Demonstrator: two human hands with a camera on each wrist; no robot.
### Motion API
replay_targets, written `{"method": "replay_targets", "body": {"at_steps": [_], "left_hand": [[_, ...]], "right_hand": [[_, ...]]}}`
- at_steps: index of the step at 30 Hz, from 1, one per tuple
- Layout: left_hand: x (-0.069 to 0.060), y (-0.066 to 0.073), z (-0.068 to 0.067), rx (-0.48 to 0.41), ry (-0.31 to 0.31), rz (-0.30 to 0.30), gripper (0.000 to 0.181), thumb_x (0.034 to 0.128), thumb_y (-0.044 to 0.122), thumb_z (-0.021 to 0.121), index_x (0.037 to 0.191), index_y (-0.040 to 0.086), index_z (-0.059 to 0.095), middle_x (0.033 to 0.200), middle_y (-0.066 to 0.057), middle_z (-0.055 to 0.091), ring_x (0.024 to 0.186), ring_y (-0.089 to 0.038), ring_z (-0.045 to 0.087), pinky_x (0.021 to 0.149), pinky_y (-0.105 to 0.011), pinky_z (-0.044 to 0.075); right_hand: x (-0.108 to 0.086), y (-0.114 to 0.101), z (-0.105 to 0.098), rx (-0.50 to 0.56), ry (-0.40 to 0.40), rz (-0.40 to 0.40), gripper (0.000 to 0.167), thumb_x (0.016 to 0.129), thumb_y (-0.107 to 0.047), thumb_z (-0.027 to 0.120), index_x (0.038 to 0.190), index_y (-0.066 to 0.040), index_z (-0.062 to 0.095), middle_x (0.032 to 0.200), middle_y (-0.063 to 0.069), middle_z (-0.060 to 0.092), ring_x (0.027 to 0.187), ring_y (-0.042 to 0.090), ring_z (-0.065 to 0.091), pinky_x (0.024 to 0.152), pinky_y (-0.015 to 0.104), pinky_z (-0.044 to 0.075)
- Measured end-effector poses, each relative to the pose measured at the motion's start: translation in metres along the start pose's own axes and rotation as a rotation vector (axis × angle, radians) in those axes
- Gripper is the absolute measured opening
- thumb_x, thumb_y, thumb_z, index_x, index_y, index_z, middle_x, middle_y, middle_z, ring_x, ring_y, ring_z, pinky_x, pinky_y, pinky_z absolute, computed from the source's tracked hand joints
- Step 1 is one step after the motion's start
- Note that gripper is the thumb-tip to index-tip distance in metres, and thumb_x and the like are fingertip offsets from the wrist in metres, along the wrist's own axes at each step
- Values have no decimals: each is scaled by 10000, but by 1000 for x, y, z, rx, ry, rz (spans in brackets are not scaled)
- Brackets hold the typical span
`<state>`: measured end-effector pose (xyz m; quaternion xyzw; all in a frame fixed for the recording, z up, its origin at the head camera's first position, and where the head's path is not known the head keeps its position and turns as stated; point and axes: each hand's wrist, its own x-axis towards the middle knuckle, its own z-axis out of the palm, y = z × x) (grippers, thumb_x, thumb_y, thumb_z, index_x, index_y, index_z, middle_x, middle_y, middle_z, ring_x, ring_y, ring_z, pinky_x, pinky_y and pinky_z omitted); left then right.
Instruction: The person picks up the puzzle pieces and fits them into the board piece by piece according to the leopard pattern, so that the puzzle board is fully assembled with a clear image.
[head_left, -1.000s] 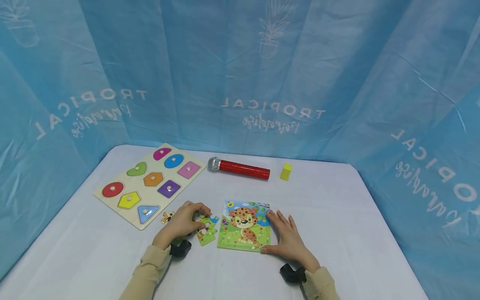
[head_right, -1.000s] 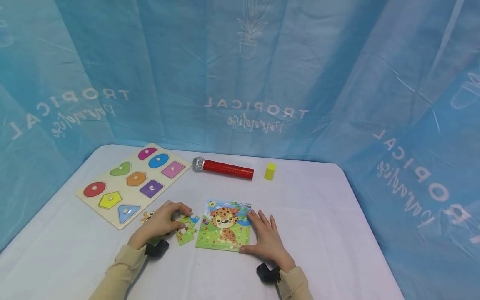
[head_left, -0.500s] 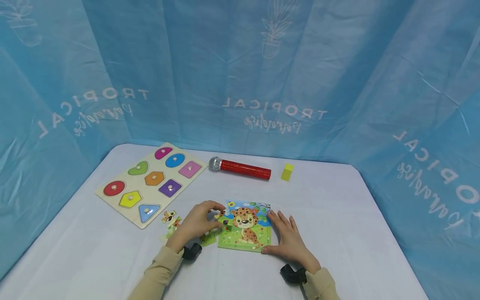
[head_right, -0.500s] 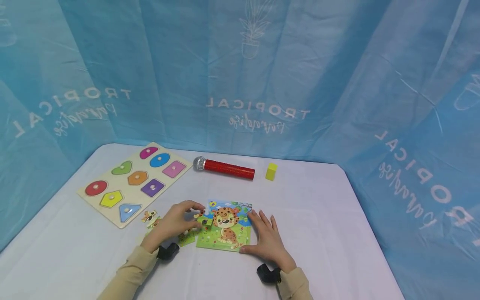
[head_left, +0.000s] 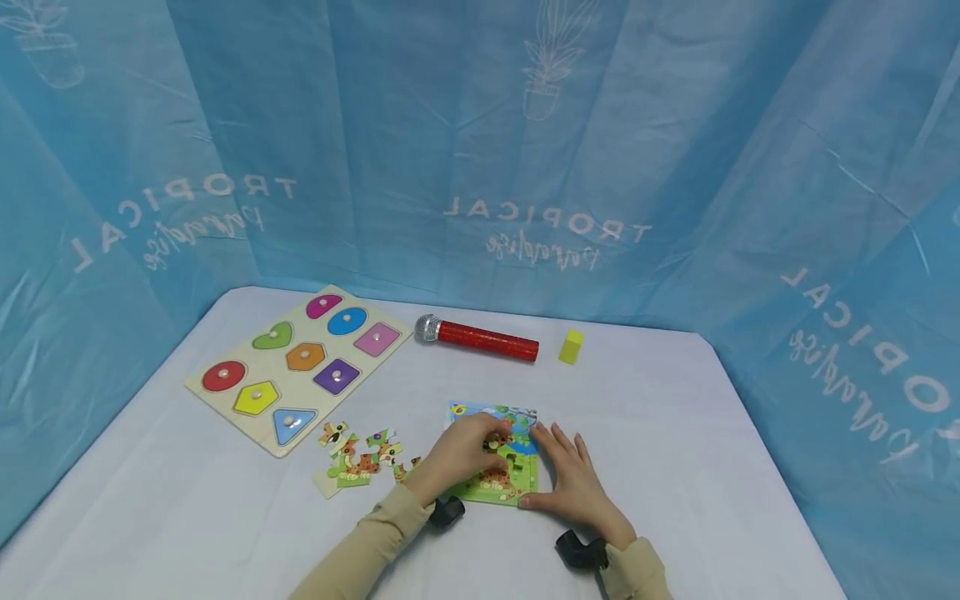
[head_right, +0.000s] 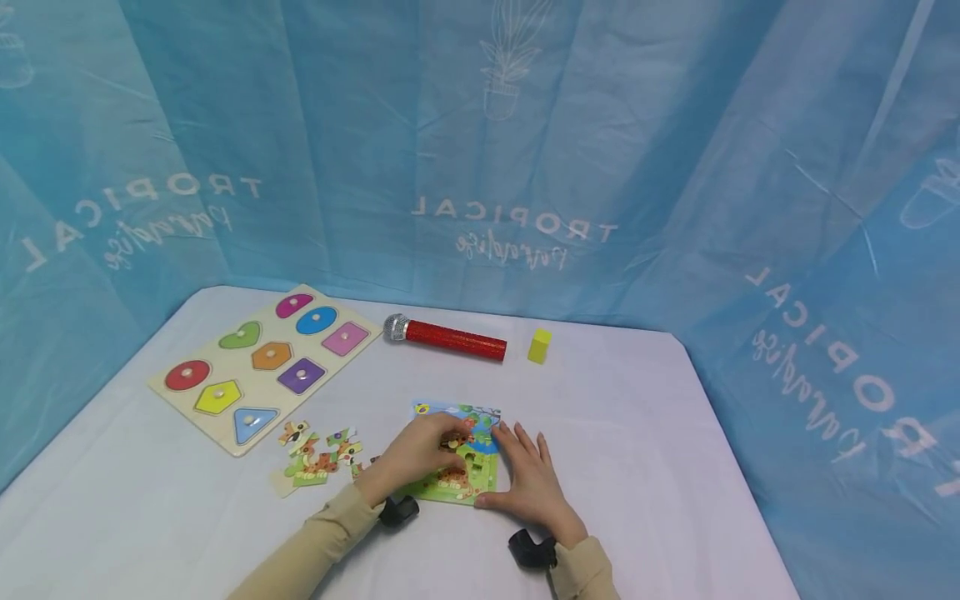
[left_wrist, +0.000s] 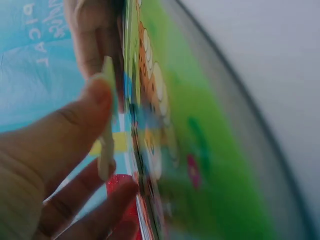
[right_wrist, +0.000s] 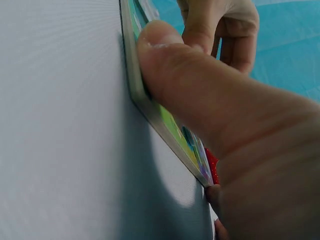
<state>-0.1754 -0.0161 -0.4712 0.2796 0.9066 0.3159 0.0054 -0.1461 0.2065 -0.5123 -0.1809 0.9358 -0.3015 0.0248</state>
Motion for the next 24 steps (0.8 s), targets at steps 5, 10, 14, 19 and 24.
{"method": "replay_targets", "body": {"at_steps": [5,10,14,19,24], "left_hand": [[5,3,4,169,41,78,313,733,264,841,1015,156,760,1013,21,737,942,-155,664,863,-308,526],[9,4,9,208,60,97,302,697,292,861,965,180,781,998,32,750,964,-154,674,913,-329,508],[10,5,12,242,59,100,306,685,316,865,956,199,787,1045,22,747,1012,-164,668,916,-318,512],[10,6,15,293,72,110,294,691,343,857,949,218,792,1051,36,743,968,-152,660,858,-289,525],[8,8,14,371,69,142,236,739,356,820,939,233,795,1044,58,739,954,-142,666,849,-295,530]], "right_hand": [[0,0,0,-6,-10,17,1068,654,-534,829,1514,-139,333,1583,93,305,1485,368,186,1170,610,7],[0,-1,0,-15,-3,9,1056,659,-520,832,1509,-132,342,1574,102,324,1475,382,209,1162,625,28],[-1,-1,0,-12,17,-15,1052,655,-519,834,1501,-118,355,1563,122,342,1463,401,228,1154,641,38],[-2,0,3,-18,69,-71,1044,656,-557,815,1486,-103,376,1541,155,370,1433,433,267,1132,662,69],[-2,1,4,-9,70,-79,1040,658,-571,807,1486,-108,378,1541,153,370,1430,437,270,1126,664,72]]}}
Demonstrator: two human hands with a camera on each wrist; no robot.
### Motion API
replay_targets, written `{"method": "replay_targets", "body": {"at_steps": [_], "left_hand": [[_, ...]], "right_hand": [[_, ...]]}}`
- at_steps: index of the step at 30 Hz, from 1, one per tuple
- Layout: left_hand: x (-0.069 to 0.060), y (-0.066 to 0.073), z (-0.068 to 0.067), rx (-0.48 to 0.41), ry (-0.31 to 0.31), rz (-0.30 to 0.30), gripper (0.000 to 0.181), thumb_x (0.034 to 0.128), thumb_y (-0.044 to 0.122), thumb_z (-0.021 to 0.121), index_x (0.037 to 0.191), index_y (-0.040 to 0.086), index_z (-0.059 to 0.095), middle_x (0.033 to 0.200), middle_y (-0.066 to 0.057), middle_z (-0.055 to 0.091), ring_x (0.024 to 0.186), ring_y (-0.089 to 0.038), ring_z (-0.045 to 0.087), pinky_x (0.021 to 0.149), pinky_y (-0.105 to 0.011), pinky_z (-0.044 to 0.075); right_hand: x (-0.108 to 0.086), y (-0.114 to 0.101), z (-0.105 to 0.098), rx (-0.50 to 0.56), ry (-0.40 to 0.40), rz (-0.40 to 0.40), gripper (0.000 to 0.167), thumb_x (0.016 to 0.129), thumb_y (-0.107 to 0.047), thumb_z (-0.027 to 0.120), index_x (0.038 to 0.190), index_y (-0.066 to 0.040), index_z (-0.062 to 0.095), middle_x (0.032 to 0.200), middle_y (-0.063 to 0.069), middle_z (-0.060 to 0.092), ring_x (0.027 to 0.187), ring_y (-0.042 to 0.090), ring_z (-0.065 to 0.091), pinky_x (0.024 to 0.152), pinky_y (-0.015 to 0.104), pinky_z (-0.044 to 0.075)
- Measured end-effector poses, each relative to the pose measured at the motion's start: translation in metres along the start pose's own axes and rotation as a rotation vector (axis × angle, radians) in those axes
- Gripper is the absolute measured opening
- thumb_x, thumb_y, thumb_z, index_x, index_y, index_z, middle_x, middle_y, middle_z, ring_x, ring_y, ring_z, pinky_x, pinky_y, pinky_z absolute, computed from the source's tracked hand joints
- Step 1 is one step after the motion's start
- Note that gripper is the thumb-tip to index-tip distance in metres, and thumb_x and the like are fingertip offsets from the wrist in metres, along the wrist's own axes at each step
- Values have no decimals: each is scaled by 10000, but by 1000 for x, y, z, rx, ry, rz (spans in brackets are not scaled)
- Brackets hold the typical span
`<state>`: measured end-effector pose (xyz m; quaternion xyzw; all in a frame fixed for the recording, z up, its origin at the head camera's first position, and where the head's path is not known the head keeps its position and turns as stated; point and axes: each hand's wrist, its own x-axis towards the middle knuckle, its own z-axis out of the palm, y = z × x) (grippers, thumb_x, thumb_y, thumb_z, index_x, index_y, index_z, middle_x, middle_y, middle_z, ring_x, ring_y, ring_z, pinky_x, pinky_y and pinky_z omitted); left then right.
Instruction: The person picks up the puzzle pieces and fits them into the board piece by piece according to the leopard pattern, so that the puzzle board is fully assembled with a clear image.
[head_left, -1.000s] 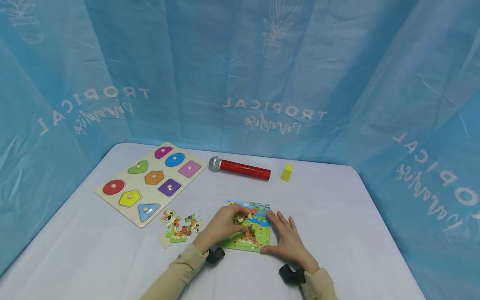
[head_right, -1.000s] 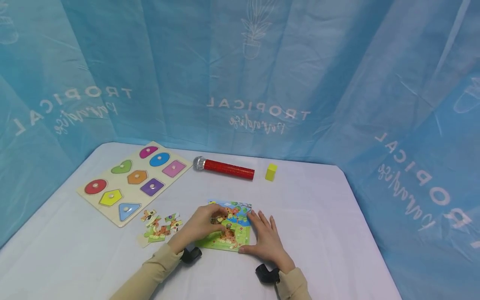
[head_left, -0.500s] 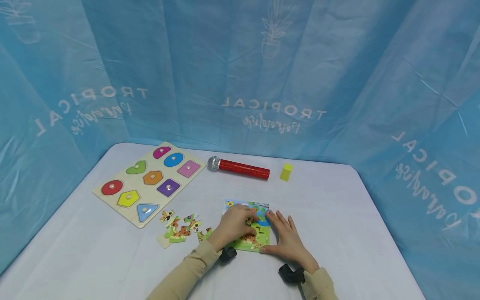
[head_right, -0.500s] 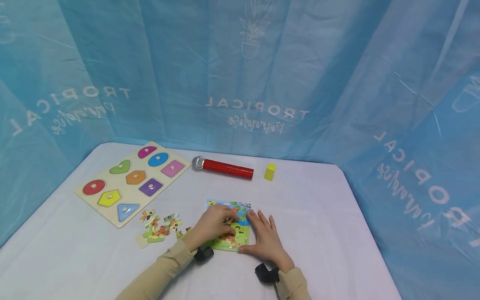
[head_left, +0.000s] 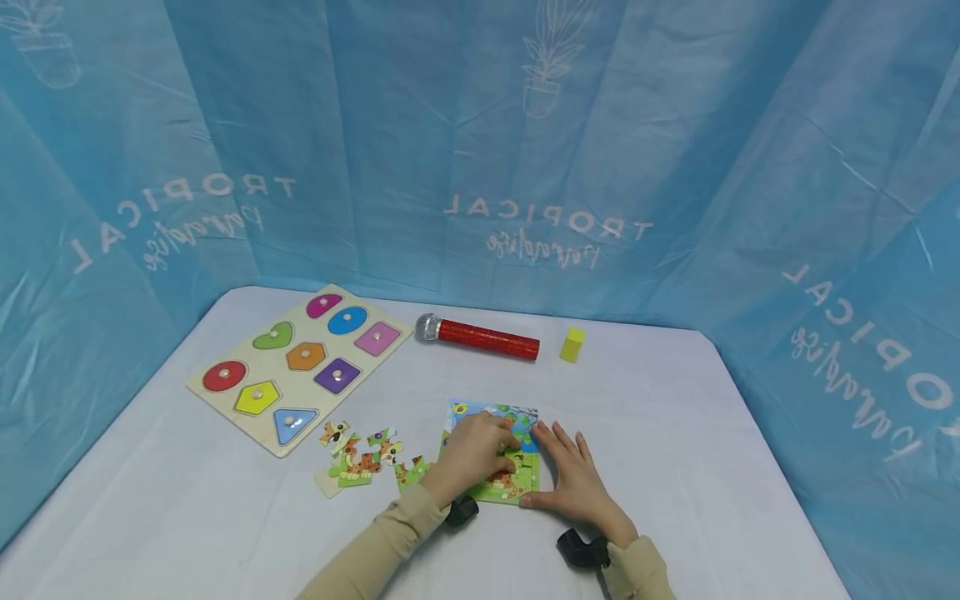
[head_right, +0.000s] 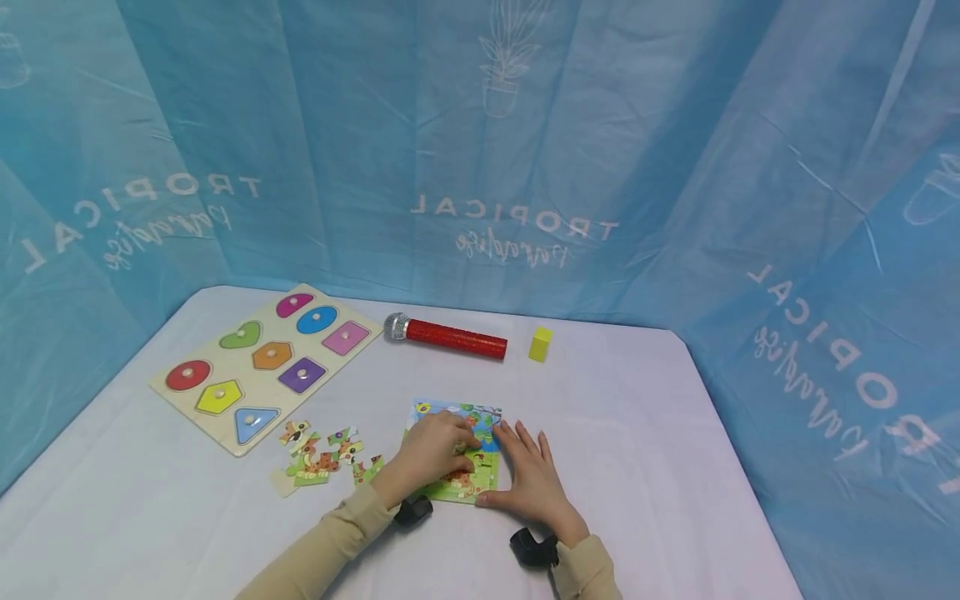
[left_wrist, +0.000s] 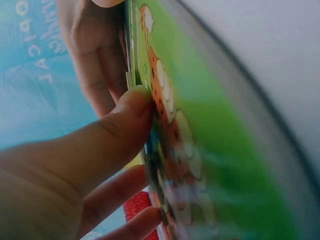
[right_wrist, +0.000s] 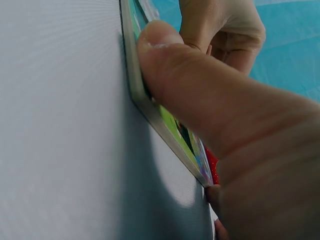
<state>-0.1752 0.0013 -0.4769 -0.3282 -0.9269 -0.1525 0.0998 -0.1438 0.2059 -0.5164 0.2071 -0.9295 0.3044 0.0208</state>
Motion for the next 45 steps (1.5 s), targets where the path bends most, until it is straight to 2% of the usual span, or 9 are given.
{"method": "replay_targets", "body": {"at_steps": [5,13,19,24,28,33,36,41,45], "left_hand": [[-3,2,2,88,-1,18,182,779,333,790,946,260,792,1037,68,722,981,-142,667,848,-333,541],[-6,9,-1,175,9,36,109,816,268,749,912,298,791,958,80,712,937,-158,650,888,-383,521],[-6,14,-1,222,9,33,157,844,236,683,922,321,790,956,59,669,945,-171,627,873,-387,514],[-2,13,3,221,18,33,163,863,222,689,955,317,785,982,52,670,932,-163,629,840,-354,516],[-1,7,3,105,-10,22,198,853,214,723,1040,260,772,1054,30,700,985,-180,632,869,-363,514],[-10,-13,-9,-225,-147,-3,329,897,218,680,1218,146,686,1246,-49,663,1185,-248,589,987,-442,476],[-23,-34,-22,-366,-169,-57,355,921,166,645,1270,102,644,1264,-76,654,1205,-275,579,1017,-463,457],[-53,-72,-51,-387,-153,-269,368,883,16,602,1238,98,660,1252,-93,658,1228,-309,559,1023,-488,449],[-77,-100,-69,-381,-174,-398,459,809,-97,550,1211,89,671,1289,-147,625,1134,-297,570,891,-426,484]], "right_hand": [[2,-1,-2,0,-65,61,1052,659,-539,824,1506,-136,348,1572,112,325,1469,394,218,1155,640,36],[2,0,-2,-5,-48,61,1043,651,-521,835,1498,-134,365,1566,114,338,1465,395,228,1157,637,43],[2,-1,-3,-8,-51,64,1044,649,-530,833,1498,-141,367,1570,109,331,1468,393,224,1158,636,40],[2,0,-4,-11,-38,43,1037,652,-516,833,1492,-116,374,1559,137,343,1454,411,247,1149,647,57],[2,0,-4,-2,-41,46,1032,659,-520,827,1493,-115,372,1560,138,340,1457,408,241,1151,643,52],[2,0,-2,-10,-51,57,1041,668,-532,820,1503,-125,352,1573,122,318,1467,390,226,1162,629,40],[3,0,-2,-14,-47,59,1048,662,-524,826,1504,-122,349,1575,124,315,1468,387,226,1167,623,41],[3,-2,-3,-6,-70,86,1053,658,-523,828,1508,-135,342,1587,112,292,1482,371,195,1179,602,15],[3,0,-2,-16,-70,88,1053,663,-548,815,1511,-146,338,1589,104,287,1485,363,191,1183,590,7]]}}
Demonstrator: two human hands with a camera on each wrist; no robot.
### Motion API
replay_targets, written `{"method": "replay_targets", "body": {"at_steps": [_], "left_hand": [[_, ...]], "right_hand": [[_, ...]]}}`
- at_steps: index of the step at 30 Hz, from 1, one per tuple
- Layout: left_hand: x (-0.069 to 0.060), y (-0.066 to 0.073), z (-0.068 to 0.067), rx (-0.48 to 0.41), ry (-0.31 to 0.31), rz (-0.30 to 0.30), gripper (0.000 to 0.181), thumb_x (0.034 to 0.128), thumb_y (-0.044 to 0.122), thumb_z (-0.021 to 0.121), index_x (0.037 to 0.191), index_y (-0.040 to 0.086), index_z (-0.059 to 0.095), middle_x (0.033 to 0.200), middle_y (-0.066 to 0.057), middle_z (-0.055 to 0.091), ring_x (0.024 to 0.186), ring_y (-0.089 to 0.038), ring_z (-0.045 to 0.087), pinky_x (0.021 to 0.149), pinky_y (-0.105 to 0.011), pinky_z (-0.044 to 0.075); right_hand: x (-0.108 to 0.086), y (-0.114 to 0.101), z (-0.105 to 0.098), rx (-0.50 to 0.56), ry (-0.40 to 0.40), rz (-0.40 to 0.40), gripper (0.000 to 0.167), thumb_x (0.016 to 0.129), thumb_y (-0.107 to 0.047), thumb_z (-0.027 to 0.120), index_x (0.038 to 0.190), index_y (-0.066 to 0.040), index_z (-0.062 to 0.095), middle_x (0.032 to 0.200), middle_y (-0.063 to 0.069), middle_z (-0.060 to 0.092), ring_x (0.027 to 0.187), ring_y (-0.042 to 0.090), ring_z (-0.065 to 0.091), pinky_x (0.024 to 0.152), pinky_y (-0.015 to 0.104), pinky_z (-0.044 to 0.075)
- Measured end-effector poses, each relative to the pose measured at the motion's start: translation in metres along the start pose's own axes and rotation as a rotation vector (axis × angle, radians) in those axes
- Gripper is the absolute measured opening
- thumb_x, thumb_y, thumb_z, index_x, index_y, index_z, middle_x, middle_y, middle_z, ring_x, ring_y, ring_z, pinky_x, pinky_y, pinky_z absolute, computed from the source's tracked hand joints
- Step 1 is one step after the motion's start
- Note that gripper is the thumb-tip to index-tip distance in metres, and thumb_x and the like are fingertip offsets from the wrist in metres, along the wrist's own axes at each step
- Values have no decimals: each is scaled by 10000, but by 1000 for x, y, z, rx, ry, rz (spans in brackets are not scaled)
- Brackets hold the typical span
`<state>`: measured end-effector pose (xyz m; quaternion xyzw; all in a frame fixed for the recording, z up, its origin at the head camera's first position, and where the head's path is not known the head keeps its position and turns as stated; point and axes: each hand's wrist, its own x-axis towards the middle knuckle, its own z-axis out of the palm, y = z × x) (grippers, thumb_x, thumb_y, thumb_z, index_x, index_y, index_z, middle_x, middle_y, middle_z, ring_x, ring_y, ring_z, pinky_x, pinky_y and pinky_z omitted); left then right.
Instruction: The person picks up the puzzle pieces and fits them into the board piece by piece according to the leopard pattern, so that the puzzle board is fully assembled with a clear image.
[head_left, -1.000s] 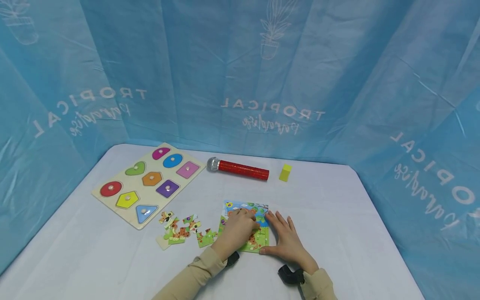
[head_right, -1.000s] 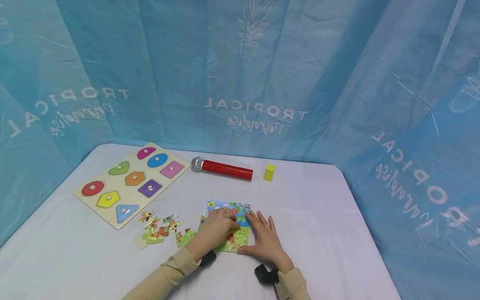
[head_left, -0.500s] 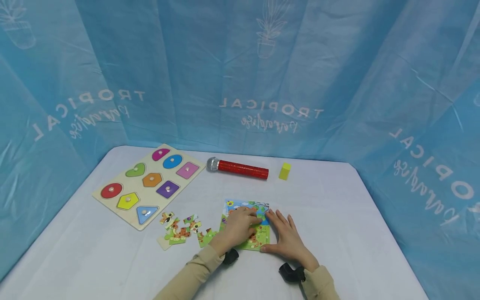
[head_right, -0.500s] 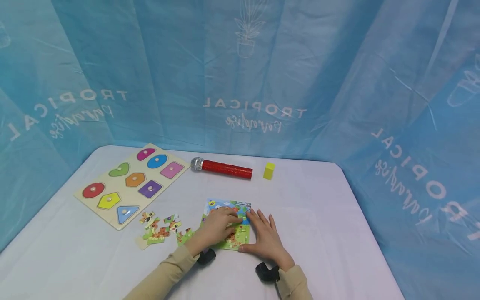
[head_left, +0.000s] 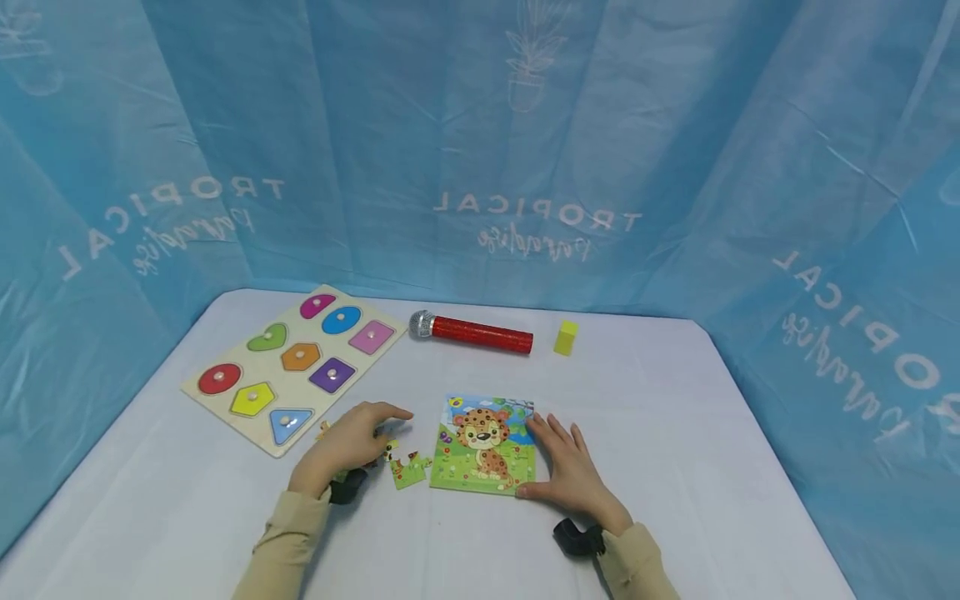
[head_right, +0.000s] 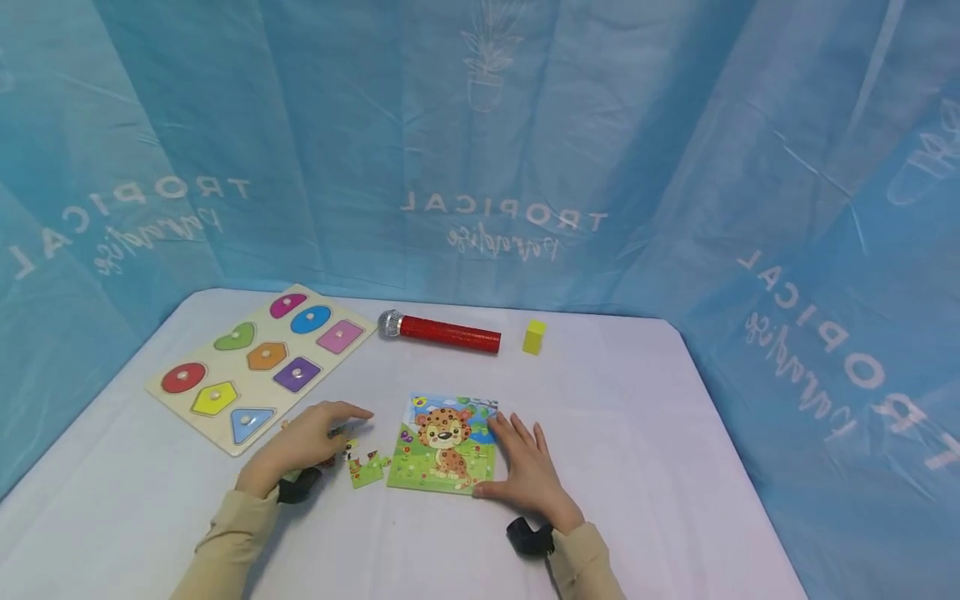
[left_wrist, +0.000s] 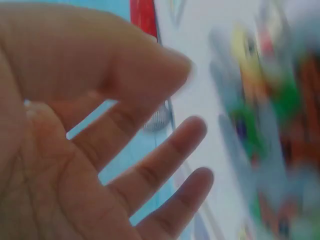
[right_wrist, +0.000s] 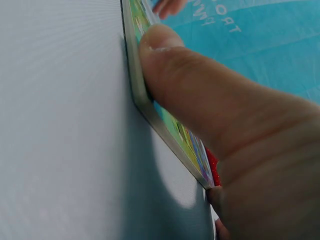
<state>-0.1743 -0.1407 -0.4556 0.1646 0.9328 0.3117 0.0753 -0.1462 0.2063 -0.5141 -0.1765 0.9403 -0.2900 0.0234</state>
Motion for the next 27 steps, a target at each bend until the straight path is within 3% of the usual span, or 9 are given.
{"method": "replay_targets", "body": {"at_steps": [3,7,12,16,19,21,24,27], "left_hand": [[-6,-17,-11,-44,-7,-48,482,791,-128,531,1200,85,668,1239,-169,635,903,-252,599,709,-341,481],[-7,-28,-11,-112,-13,-64,399,779,-127,544,1099,67,684,1029,-123,663,656,-170,553,549,-265,454],[-2,-27,-3,-126,8,-57,280,784,-92,614,995,78,683,876,-68,614,661,-153,501,558,-263,447],[1,-26,3,-63,66,-72,202,836,-38,637,986,90,682,933,-77,607,703,-174,522,618,-300,459],[3,-26,6,34,138,-68,201,851,-39,614,995,80,687,1045,-96,615,780,-188,525,660,-306,435],[5,-28,5,54,158,-56,236,850,-51,590,1032,67,684,1104,-126,612,851,-216,549,695,-323,447],[2,-33,2,14,132,-37,374,821,-95,547,1149,50,655,1234,-169,591,828,-210,544,653,-313,443],[-1,-36,-1,-75,71,-28,502,788,-132,513,1240,57,621,1334,-190,559,685,-164,508,570,-282,448]], "right_hand": [[2,-1,1,-5,26,-29,1054,652,-552,816,1500,-127,355,1573,133,314,1465,394,224,1171,610,35],[4,-3,1,3,20,-31,1058,652,-558,814,1502,-128,353,1575,130,311,1467,391,222,1174,605,37],[1,-3,-2,-1,-18,27,1070,655,-562,816,1515,-150,332,1596,89,273,1491,352,180,1188,583,3],[0,-4,-1,-10,-26,45,1061,656,-556,817,1510,-143,342,1595,91,276,1493,349,176,1188,585,6],[1,-4,-1,-5,-33,50,1058,659,-555,816,1510,-141,341,1597,90,271,1497,344,164,1190,578,3],[1,-3,-1,-4,-30,50,1061,657,-557,816,1509,-140,342,1598,91,270,1496,346,164,1189,580,5],[2,-2,0,7,-26,50,1066,649,-560,820,1509,-147,343,1598,86,271,1494,346,170,1188,583,1],[1,-2,0,9,-21,52,1066,645,-564,822,1507,-154,348,1596,83,274,1491,348,181,1187,586,5]]}}
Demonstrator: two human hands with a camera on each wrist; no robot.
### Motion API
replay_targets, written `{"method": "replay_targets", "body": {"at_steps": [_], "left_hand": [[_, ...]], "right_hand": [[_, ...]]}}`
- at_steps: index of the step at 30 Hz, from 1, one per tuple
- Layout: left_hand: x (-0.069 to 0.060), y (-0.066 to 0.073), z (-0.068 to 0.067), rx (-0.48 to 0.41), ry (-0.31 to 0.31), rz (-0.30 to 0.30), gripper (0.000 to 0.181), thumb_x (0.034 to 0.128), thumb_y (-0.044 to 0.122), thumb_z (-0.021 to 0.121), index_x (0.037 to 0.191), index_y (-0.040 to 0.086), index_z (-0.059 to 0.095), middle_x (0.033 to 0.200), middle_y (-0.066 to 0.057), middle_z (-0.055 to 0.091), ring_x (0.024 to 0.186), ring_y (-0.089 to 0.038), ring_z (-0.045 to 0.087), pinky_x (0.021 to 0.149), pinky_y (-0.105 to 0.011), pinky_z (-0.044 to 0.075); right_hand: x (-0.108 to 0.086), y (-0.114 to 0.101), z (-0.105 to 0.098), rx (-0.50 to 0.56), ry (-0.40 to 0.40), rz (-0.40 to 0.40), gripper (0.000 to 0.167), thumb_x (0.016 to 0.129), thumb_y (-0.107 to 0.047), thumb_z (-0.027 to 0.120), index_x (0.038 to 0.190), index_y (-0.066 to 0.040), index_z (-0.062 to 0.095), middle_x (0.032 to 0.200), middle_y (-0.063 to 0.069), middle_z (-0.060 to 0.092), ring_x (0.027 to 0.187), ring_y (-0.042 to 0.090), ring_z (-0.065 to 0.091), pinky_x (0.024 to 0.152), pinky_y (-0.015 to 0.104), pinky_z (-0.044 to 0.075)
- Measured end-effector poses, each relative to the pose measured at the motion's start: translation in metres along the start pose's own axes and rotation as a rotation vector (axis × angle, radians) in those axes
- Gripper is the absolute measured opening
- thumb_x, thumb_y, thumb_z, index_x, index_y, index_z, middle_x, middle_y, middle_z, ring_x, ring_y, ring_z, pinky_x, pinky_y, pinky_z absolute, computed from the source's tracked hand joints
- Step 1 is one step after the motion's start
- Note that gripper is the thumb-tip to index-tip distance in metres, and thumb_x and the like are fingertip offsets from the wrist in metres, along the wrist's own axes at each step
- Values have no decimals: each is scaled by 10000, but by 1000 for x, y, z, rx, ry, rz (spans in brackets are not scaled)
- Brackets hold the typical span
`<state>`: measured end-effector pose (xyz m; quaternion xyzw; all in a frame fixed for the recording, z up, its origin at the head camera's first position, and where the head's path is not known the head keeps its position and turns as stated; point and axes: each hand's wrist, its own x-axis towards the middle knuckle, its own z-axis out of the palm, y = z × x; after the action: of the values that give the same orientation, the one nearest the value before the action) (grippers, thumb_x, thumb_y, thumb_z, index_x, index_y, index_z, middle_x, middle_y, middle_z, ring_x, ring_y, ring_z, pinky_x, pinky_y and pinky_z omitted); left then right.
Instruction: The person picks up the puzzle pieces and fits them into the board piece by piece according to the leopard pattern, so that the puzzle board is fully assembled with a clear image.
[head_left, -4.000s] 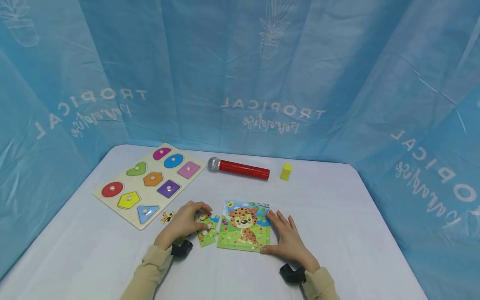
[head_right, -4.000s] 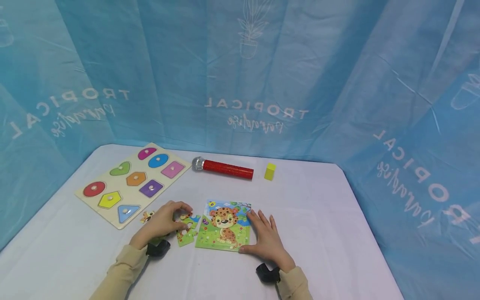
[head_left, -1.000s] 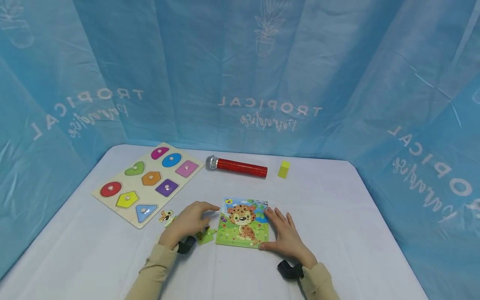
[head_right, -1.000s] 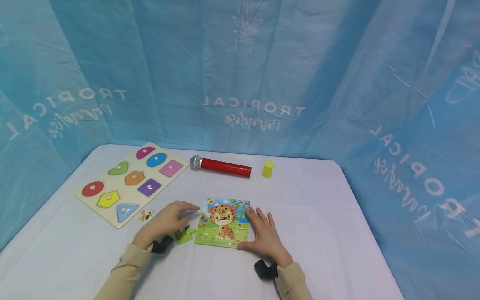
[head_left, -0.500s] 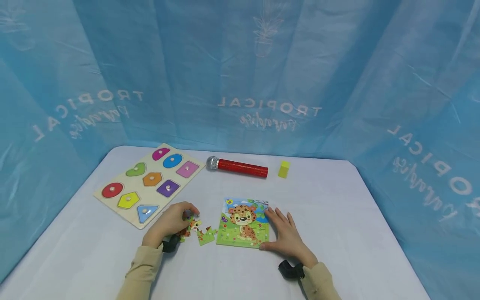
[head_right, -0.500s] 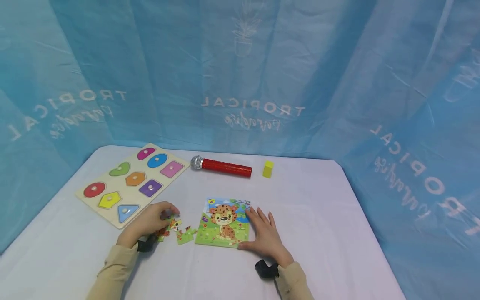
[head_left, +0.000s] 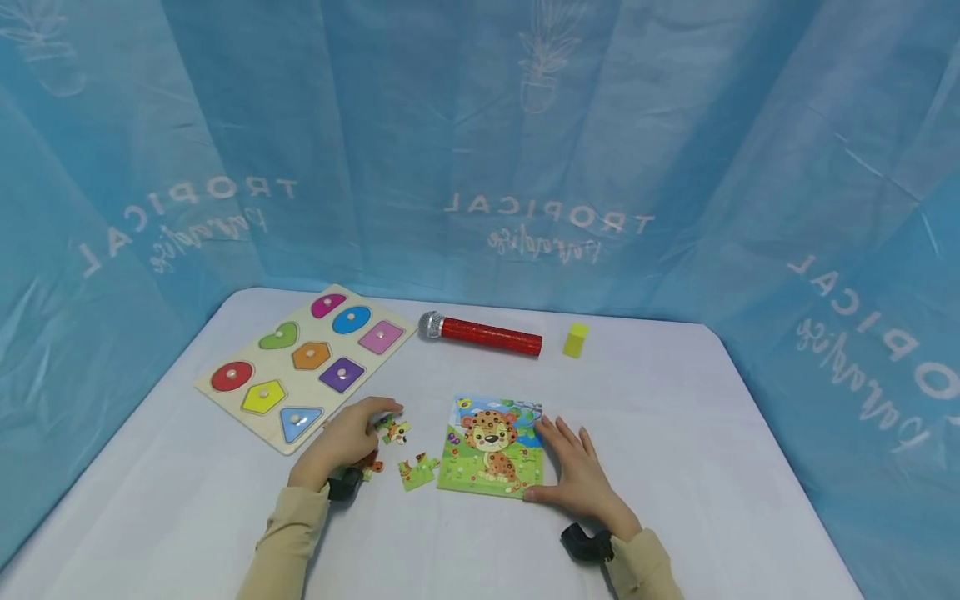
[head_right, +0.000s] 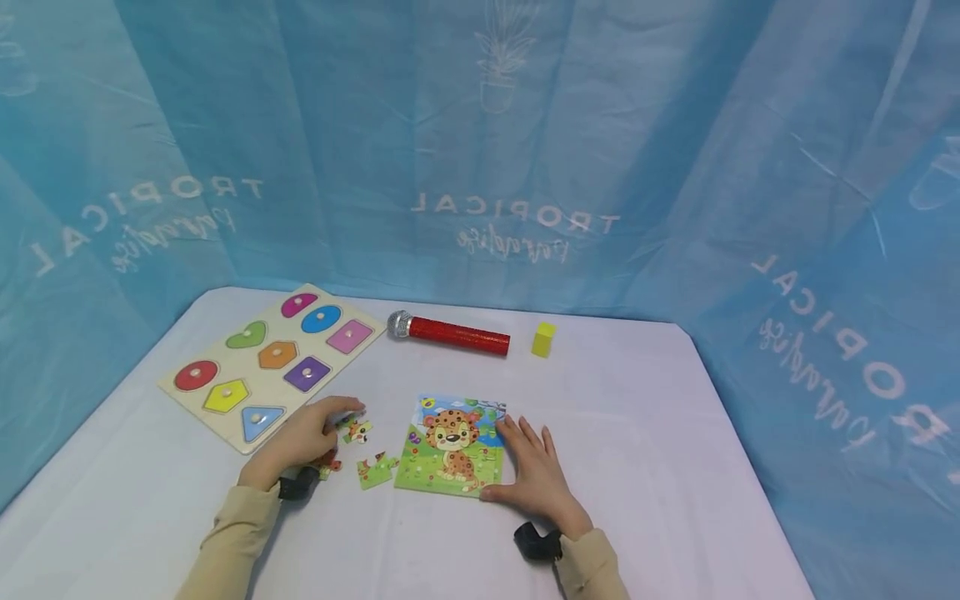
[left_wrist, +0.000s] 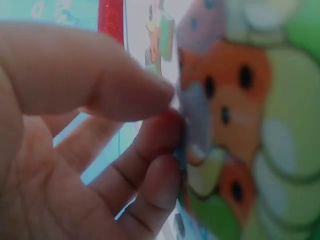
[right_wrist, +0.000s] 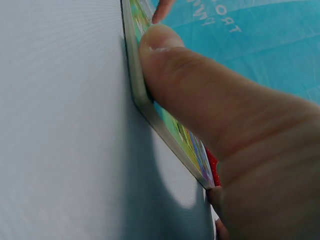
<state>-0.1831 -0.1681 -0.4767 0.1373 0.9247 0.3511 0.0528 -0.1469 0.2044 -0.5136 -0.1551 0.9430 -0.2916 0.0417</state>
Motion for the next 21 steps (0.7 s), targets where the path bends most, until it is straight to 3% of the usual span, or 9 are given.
{"method": "replay_targets", "body": {"at_steps": [3,7,11,15,18,21], "left_hand": [[-2,1,-1,-43,-23,-28,554,780,-150,496,1276,68,607,1329,-187,564,529,-116,415,451,-248,404],[-1,3,-1,-54,-19,-48,533,793,-136,510,1268,80,617,1253,-164,588,497,-134,425,439,-251,413],[0,3,0,-27,-39,-19,545,787,-127,521,1269,103,626,1330,-142,581,769,-205,577,513,-256,433],[0,0,1,-4,-63,10,570,763,-140,519,1253,122,641,1368,-125,576,1061,-247,524,660,-270,433],[0,-3,0,-37,-55,0,564,761,-157,514,1240,109,645,1327,-149,588,978,-236,531,616,-259,438],[0,-5,0,-56,-27,1,525,784,-161,510,1240,67,635,1307,-188,577,794,-217,534,503,-272,426]], "right_hand": [[-1,-2,-1,0,-7,6,1062,648,-557,824,1506,-149,350,1596,84,276,1492,347,179,1189,581,6],[0,-3,-2,-5,-4,8,1051,653,-541,828,1503,-143,356,1595,85,280,1493,341,178,1193,573,10],[0,-2,-2,-6,4,7,1050,649,-534,833,1500,-140,361,1592,86,286,1492,344,182,1192,574,10],[-1,-2,-1,0,-3,-1,1055,653,-541,828,1506,-144,350,1597,85,273,1493,348,175,1188,582,0],[-1,-3,0,7,-4,-5,1049,657,-542,825,1507,-153,349,1598,83,270,1493,348,174,1187,585,-1],[-1,-3,-1,16,-1,-3,1045,654,-533,832,1503,-152,357,1596,86,277,1492,352,175,1186,587,0]]}}
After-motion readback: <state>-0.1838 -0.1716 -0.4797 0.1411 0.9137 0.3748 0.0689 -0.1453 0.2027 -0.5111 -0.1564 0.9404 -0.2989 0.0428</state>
